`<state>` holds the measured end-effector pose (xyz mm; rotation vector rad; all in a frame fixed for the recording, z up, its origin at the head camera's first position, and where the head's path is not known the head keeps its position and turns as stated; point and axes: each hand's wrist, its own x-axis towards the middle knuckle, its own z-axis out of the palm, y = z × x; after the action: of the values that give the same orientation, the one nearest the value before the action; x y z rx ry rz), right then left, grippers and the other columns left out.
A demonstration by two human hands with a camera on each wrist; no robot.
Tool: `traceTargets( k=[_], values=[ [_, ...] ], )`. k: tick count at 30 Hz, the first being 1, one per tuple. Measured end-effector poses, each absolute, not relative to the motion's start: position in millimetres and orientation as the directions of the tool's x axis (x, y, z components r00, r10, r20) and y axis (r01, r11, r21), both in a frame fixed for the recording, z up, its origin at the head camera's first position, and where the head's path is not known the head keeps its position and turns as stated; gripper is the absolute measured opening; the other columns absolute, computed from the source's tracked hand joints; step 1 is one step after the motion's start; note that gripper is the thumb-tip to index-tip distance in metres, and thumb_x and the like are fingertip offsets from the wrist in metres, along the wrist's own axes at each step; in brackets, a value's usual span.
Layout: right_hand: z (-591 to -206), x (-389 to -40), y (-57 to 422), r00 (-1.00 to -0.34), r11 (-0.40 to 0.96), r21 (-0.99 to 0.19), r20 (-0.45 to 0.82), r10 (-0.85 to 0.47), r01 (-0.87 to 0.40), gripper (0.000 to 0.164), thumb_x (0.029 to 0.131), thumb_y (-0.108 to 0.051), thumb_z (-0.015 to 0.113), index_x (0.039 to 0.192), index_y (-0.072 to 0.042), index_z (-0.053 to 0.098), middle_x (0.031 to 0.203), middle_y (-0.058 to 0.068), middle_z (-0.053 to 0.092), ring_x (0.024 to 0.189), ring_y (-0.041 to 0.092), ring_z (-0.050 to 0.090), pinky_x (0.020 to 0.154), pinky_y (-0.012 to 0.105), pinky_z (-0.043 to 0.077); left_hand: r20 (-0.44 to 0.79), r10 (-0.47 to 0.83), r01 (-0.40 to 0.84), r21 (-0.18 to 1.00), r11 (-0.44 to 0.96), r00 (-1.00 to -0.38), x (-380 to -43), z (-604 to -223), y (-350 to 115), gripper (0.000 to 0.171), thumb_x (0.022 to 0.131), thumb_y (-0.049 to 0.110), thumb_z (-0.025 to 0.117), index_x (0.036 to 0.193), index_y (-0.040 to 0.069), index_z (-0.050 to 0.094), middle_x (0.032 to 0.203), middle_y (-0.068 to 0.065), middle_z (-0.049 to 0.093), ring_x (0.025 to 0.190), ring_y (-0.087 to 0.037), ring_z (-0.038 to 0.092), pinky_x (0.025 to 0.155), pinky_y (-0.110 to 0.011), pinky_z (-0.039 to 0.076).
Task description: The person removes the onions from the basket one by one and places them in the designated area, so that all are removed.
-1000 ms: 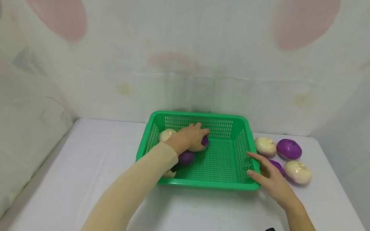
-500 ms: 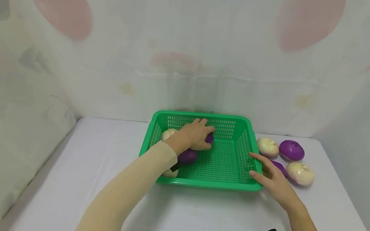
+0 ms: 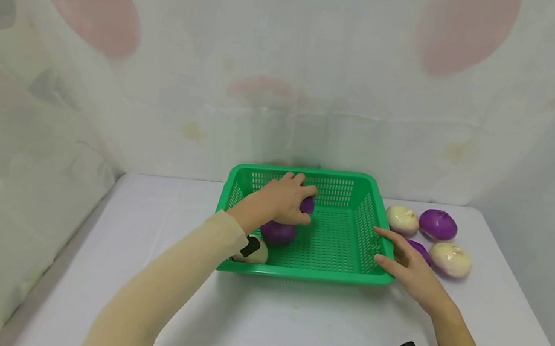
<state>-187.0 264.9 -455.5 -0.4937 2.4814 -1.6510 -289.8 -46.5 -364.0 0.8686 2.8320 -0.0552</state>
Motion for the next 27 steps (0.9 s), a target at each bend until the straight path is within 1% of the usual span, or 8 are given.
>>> traceTargets(
  k=[2,6,10,15,23,27],
  values=[
    [-456,-187,265,-0.940,0.353,-0.913,0.080,-0.332,-0.202,0.057,0.104,-0.025,0.061,0.156,-0.015,0.040,0.164,0.016,0.025,0.150,0.043,0.019,0.113,0.070,0.022,-0.175,0.555,0.560,0.024,0.828,-0.813,-288,-362,-51,0.059,0.095,0.049,0.063,0.148,0.026,0.048,0.147,-0.011,0.042,0.129,-0.030,0.042,0.096,-0.054,0.047],
    [-455,-187,265,-0.938,0.355,-0.911,0.086,-0.336,-0.210,0.056,0.104,-0.025,0.061,0.156,-0.016,0.040,0.164,0.015,0.026,0.150,0.043,0.020,0.113,0.069,0.022,-0.150,0.546,0.548,0.037,0.836,-0.824,-282,-354,-60,0.058,0.093,0.047,0.062,0.147,0.028,0.050,0.145,-0.009,0.044,0.127,-0.028,0.043,0.094,-0.053,0.048],
    [-455,-187,265,-0.938,0.355,-0.911,0.088,-0.335,-0.212,0.056,0.104,-0.025,0.061,0.155,-0.015,0.040,0.164,0.016,0.026,0.151,0.042,0.020,0.113,0.069,0.022,-0.133,0.545,0.543,0.051,0.838,-0.828,-275,-347,-67,0.057,0.092,0.045,0.062,0.145,0.028,0.052,0.140,-0.007,0.047,0.123,-0.026,0.044,0.092,-0.052,0.049],
    [-456,-187,265,-0.940,0.354,-0.912,0.083,-0.330,-0.205,0.057,0.104,-0.024,0.061,0.155,-0.015,0.040,0.164,0.017,0.025,0.151,0.043,0.019,0.113,0.070,0.021,-0.088,0.563,0.560,0.056,0.826,-0.822,-268,-341,-78,0.055,0.090,0.040,0.060,0.143,0.027,0.054,0.134,-0.007,0.049,0.119,-0.026,0.045,0.089,-0.050,0.050],
    [-457,-188,265,-0.939,0.350,-0.914,0.083,-0.334,-0.205,0.057,0.104,-0.025,0.060,0.156,-0.016,0.039,0.165,0.015,0.025,0.151,0.042,0.017,0.113,0.070,0.020,-0.007,0.576,0.575,0.048,0.817,-0.818,-259,-327,-105,0.052,0.085,0.035,0.059,0.136,0.023,0.060,0.126,-0.007,0.052,0.108,-0.026,0.048,0.081,-0.044,0.048],
    [-456,-189,265,-0.939,0.349,-0.913,0.087,-0.333,-0.209,0.057,0.104,-0.025,0.060,0.156,-0.015,0.039,0.165,0.015,0.024,0.151,0.043,0.017,0.113,0.070,0.020,0.019,0.578,0.578,0.028,0.815,-0.816,-256,-322,-119,0.050,0.086,0.036,0.060,0.133,0.022,0.061,0.124,-0.008,0.053,0.108,-0.028,0.049,0.079,-0.046,0.050]
  ],
)
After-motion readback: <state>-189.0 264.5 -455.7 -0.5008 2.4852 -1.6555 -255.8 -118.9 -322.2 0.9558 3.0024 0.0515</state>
